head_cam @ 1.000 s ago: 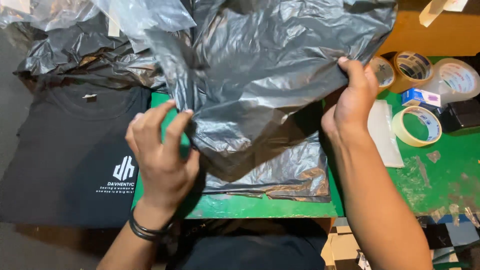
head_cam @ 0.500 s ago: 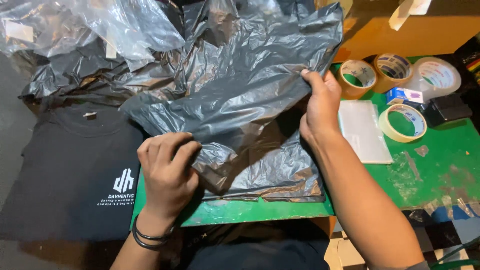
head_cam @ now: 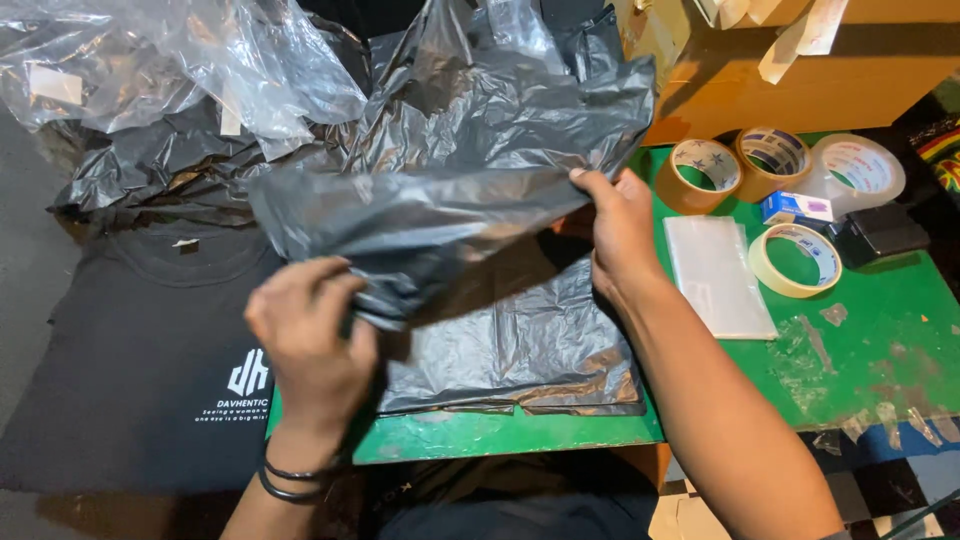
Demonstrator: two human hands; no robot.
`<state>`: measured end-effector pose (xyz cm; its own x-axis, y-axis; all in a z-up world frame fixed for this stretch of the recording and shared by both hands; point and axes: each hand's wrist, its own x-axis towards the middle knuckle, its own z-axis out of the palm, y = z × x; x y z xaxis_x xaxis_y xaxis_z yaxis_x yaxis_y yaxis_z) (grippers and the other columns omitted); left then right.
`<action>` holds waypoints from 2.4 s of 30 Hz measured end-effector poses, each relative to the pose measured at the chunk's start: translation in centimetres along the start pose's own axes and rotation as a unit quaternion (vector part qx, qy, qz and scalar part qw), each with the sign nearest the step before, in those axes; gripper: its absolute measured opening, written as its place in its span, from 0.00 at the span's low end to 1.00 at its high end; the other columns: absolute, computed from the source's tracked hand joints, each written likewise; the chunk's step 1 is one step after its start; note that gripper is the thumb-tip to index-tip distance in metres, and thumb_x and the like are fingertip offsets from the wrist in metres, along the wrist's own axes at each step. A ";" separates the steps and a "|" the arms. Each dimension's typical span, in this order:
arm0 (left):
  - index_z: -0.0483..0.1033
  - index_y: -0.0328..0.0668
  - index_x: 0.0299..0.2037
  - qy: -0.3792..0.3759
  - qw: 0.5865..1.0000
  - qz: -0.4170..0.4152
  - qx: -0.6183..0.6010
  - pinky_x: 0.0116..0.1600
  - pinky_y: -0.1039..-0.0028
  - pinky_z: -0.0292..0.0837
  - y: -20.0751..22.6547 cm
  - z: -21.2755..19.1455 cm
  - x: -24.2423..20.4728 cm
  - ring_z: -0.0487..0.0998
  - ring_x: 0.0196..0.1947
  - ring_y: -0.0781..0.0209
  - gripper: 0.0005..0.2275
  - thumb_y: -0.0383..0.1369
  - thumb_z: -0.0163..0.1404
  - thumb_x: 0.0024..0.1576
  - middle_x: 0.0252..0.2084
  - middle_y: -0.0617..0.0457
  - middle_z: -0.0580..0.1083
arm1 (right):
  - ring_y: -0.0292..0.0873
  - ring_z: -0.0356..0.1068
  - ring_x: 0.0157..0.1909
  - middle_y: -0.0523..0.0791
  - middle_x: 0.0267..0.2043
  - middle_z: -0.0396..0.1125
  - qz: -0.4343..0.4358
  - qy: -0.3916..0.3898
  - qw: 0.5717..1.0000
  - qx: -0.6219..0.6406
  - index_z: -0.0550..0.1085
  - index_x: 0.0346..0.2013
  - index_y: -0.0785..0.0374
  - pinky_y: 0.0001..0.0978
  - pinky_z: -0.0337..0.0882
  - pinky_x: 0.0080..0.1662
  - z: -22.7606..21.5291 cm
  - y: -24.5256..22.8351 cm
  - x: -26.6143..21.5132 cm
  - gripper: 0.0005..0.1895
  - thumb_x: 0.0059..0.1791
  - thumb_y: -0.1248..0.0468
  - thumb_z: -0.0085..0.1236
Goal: Packing a t-shirt into a plastic mailer bag and smoothing it out for shipping.
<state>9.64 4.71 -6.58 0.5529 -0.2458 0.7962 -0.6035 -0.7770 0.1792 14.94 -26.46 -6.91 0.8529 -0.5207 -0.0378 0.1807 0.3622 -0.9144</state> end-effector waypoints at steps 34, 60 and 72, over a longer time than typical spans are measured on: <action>0.76 0.37 0.38 -0.074 0.962 0.013 -0.263 0.62 0.59 0.63 0.6 -2.1 0.7 0.80 0.46 0.52 0.05 0.27 0.48 0.56 0.44 0.50 0.80 | 0.39 0.62 0.51 0.45 0.59 0.48 -0.077 -0.252 0.963 -0.050 0.44 0.78 0.48 0.30 0.77 0.48 -2.4 -1.0 3.0 0.53 0.47 0.74 0.64; 0.83 0.47 0.48 0.027 0.965 -0.250 -0.075 0.57 0.60 0.59 -0.7 -1.7 0.0 0.72 0.48 0.54 0.13 0.20 0.50 0.59 0.45 0.54 0.75 | 0.39 0.68 0.45 0.42 0.45 0.72 -0.155 -0.266 0.743 -0.594 0.74 0.52 0.57 0.34 0.64 0.49 -4.9 -6.9 2.4 0.12 0.53 0.64 0.61; 0.79 0.32 0.46 0.046 0.970 -0.217 -0.099 0.53 0.62 0.65 -0.9 -2.0 0.0 0.70 0.47 0.48 0.05 0.21 0.50 0.65 0.43 0.44 0.72 | 0.55 0.75 0.35 0.52 0.34 0.77 -0.135 -0.054 0.668 -0.730 0.84 0.46 0.57 0.50 0.71 0.40 -3.7 -9.7 -2.8 0.16 0.58 0.49 0.58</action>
<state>9.05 6.53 -5.63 0.7321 0.1396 0.6668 -0.4278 -0.6676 0.6094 8.94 -31.36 0.60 0.9304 -0.3272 0.1652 -0.2679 -0.9147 -0.3026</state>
